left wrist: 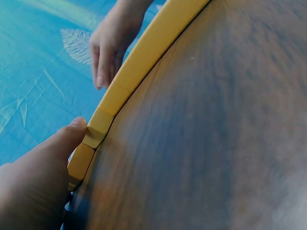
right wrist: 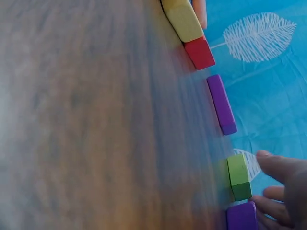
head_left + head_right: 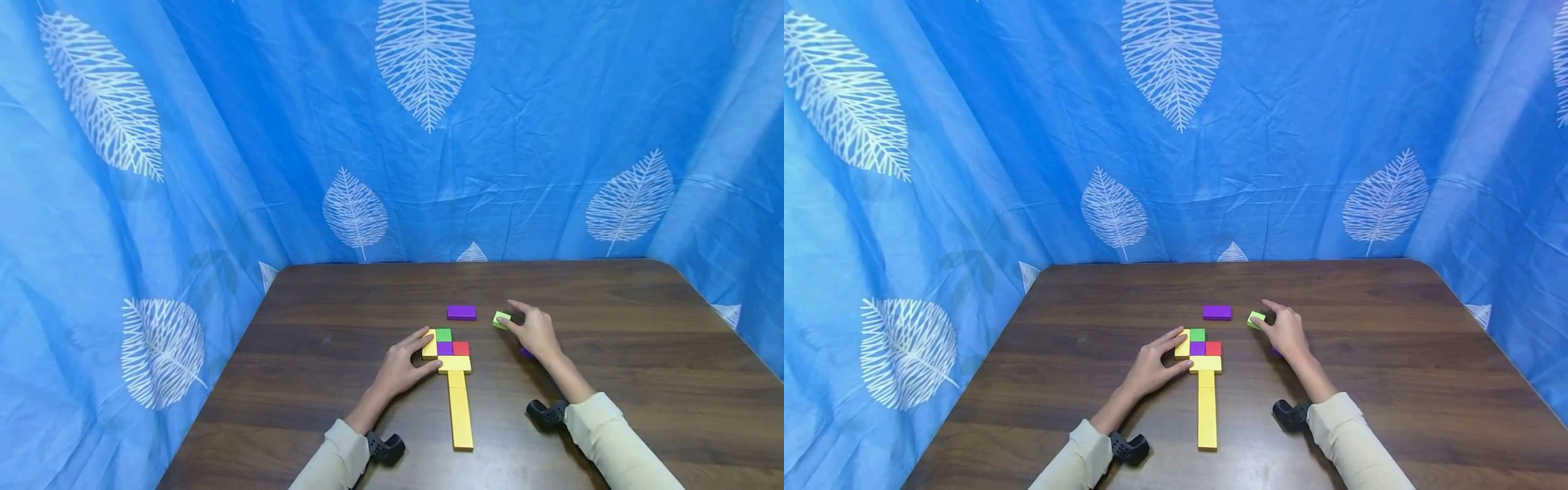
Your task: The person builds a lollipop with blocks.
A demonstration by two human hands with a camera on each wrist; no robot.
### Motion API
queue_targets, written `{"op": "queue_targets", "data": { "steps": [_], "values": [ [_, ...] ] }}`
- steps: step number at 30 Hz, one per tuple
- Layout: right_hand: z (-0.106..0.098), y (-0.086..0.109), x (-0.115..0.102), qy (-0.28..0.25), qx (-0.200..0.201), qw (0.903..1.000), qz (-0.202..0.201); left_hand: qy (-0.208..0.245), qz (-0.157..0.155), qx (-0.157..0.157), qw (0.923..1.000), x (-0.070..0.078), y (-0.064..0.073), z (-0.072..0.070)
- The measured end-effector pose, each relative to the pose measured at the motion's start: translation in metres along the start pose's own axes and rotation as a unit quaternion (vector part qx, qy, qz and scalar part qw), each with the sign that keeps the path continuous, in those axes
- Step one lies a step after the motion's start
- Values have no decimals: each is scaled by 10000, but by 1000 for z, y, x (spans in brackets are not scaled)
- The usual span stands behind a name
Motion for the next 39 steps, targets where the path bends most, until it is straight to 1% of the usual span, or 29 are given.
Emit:
{"op": "queue_targets", "data": {
  "steps": [3,6,16,19,25,30,39],
  "values": [
    [4,1,3,124,-299,9993,192,-61,-53,-4,10000,-1,-1,0],
    [6,1,6,196,-459,9982,324,-65,-98,-36,9999,-2,-2,0],
    [6,4,6,209,-440,9980,392,-96,-116,-65,9999,-2,-2,1],
    [4,3,-1,80,-306,9990,318,-105,-131,-65,9998,-1,-1,1],
    [5,1,-29,-490,-75,9987,-127,-146,-111,-45,9998,-1,0,0],
    [14,3,-42,-913,-30,9957,-181,-192,-126,-65,9997,-2,-1,0],
    [37,8,-52,-751,-323,9965,-153,-186,-120,-33,9997,-3,-1,2]
  ]
}}
Point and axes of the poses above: each hand's wrist, its own y-axis away from the middle knuckle, its own z-axis out of the palm, x = y × z, the point moved 9 cm from there along -y, towards the middle knuckle, and after that the axes turned 7 degrees about -z, right-handed, at the moved point
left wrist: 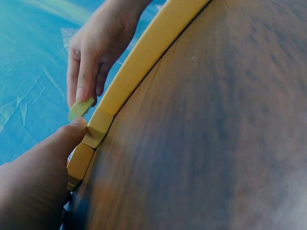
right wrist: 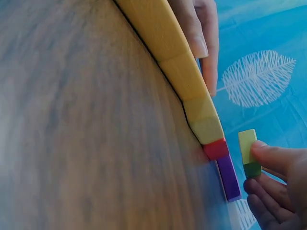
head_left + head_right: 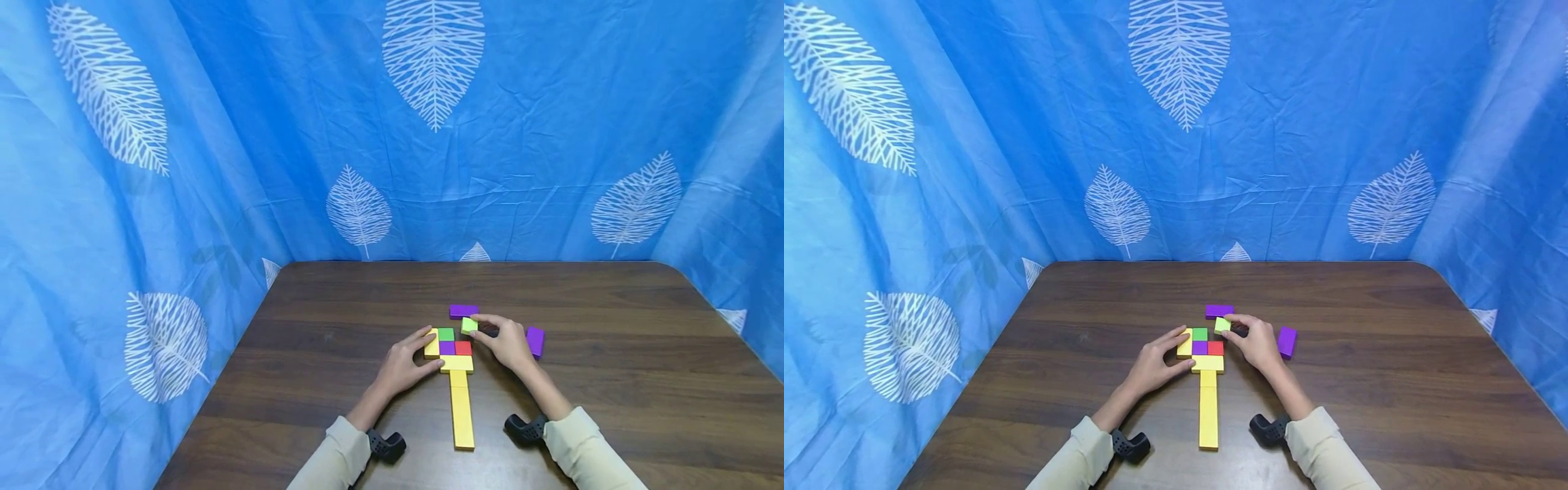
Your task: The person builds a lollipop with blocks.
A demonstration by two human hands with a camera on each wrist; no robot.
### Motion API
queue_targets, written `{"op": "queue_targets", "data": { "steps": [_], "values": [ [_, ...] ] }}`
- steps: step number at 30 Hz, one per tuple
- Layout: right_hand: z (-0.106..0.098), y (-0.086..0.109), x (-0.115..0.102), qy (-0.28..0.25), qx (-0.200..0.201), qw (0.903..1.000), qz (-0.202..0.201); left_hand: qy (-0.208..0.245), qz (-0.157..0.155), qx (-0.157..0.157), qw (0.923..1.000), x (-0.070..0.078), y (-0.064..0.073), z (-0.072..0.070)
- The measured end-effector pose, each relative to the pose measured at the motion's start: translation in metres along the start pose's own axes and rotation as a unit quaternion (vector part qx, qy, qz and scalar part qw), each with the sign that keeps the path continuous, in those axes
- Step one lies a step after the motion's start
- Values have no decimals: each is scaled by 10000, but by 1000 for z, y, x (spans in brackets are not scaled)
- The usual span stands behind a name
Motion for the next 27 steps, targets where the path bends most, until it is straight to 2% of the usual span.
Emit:
{"op": "queue_targets", "data": {
  "steps": [9,27],
  "values": [
    [12,-2,0,144,-337,9992,-137,120,18,-29,9999,0,-1,0],
    [23,-1,0,98,-634,9975,-304,122,-18,-2,9999,1,-2,0]
  ]
}}
Point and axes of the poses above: each hand's wrist, its own y-axis away from the middle knuckle, its own z-axis out of the palm, x = y × z, the point moved 9 cm from there along -y, towards the middle knuckle, and after that the axes turned 7 degrees about -z, right-handed, at the moved point
